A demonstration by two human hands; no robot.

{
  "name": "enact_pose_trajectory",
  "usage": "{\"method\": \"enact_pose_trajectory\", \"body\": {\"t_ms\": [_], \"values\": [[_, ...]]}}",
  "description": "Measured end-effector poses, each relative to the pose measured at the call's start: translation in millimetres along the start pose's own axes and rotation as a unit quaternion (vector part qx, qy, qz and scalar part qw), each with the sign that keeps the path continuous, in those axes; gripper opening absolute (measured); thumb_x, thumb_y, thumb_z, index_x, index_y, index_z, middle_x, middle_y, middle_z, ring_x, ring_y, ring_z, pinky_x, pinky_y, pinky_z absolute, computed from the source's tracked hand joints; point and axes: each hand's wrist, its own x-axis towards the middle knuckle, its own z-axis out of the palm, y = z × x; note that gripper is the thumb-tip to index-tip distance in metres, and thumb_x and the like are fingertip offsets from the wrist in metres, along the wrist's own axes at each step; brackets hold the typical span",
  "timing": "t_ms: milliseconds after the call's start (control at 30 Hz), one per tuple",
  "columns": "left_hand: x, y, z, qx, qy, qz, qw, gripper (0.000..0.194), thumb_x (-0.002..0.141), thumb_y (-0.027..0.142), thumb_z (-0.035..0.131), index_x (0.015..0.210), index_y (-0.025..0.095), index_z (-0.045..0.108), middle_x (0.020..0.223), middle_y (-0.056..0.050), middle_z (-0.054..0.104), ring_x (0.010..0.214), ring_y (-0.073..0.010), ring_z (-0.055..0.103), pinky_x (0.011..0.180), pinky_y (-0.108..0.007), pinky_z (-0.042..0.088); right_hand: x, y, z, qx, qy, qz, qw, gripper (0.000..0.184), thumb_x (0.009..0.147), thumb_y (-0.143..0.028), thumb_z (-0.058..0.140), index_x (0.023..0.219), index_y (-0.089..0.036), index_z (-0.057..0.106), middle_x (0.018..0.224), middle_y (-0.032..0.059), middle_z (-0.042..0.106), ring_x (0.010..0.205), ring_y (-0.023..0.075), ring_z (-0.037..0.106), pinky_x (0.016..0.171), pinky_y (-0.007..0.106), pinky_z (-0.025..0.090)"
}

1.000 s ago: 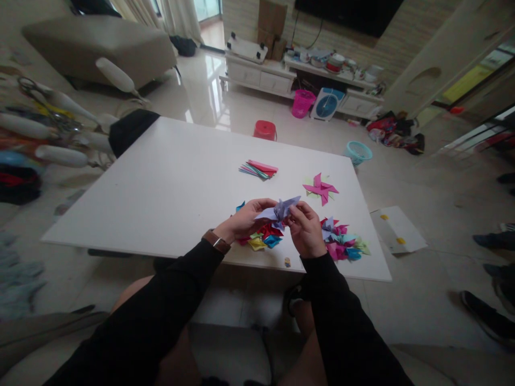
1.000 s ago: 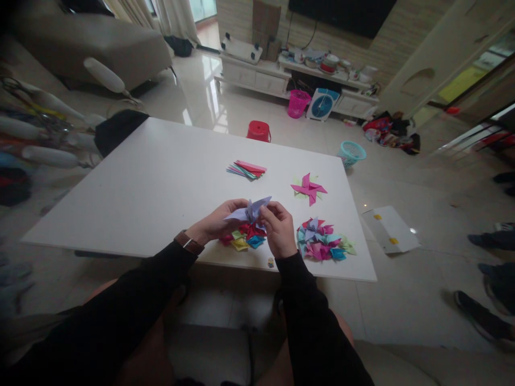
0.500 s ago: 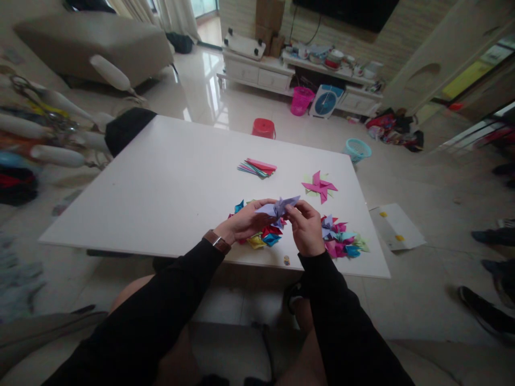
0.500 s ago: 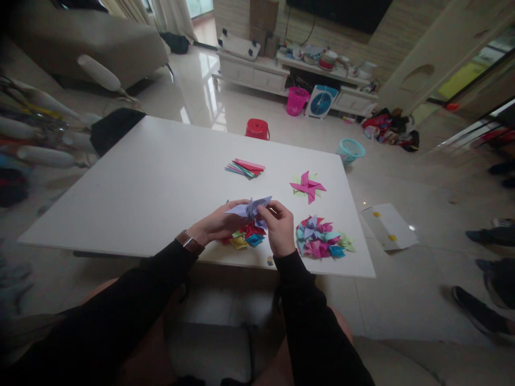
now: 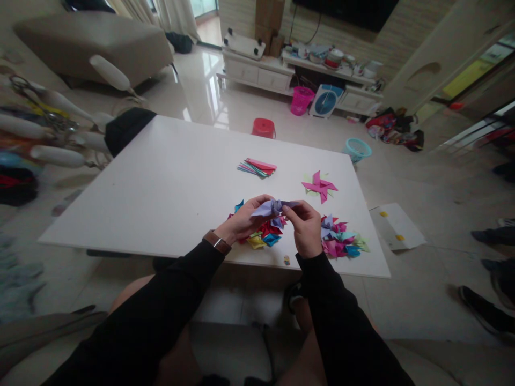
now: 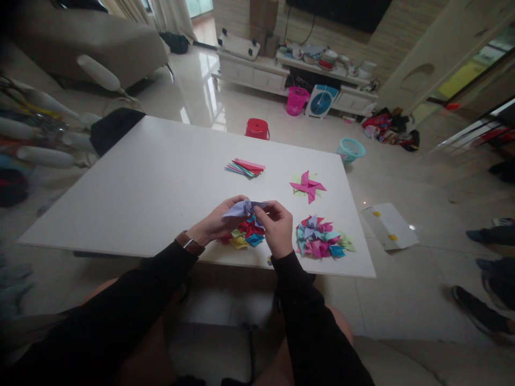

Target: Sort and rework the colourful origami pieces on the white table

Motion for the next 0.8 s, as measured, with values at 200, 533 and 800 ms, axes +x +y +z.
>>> {"method": "enact_pose_trajectory", "body": {"t_ms": [200,533,800], "values": [[3.1,-0.5,-1.9,0.02,0.018,0.013,1.0,0.042,0.062,0.022,0.097,0.091,0.013,0.068,0.085,-0.004,0.073,0.071,-0.0128,0.067,0.07,-0.024,0.053,-0.1,3.7,-1.6,0.013,0.005,0.001,1.0,0.023,0.081,-0.042,0.082,0.09,-0.022,0.076,0.071,-0.0013,0.068,0.066,0.0146,0.061,0.063,0.029,0.049],[1.6,0.1,-4.1,0.049,0.008,0.035,0.998,0.044,0.062,0.025,0.097,0.093,0.013,0.068,0.081,-0.002,0.072,0.068,-0.0115,0.065,0.066,-0.022,0.05,0.0,11.7,-1.8,0.068,0.0,0.044,0.997,0.024,0.079,-0.043,0.084,0.085,-0.022,0.074,0.075,-0.0014,0.07,0.068,0.0134,0.062,0.064,0.027,0.048],[2.8,-5.6,-7.4,-0.047,-0.006,-0.024,0.999,0.038,0.066,0.017,0.093,0.098,0.013,0.073,0.094,-0.007,0.076,0.084,-0.0173,0.072,0.083,-0.028,0.057,1.6,4.8,5.0,0.166,0.012,0.123,0.978,0.034,0.067,-0.039,0.09,0.09,-0.023,0.07,0.069,-0.005,0.064,0.063,0.011,0.06,0.059,0.024,0.047]]}}
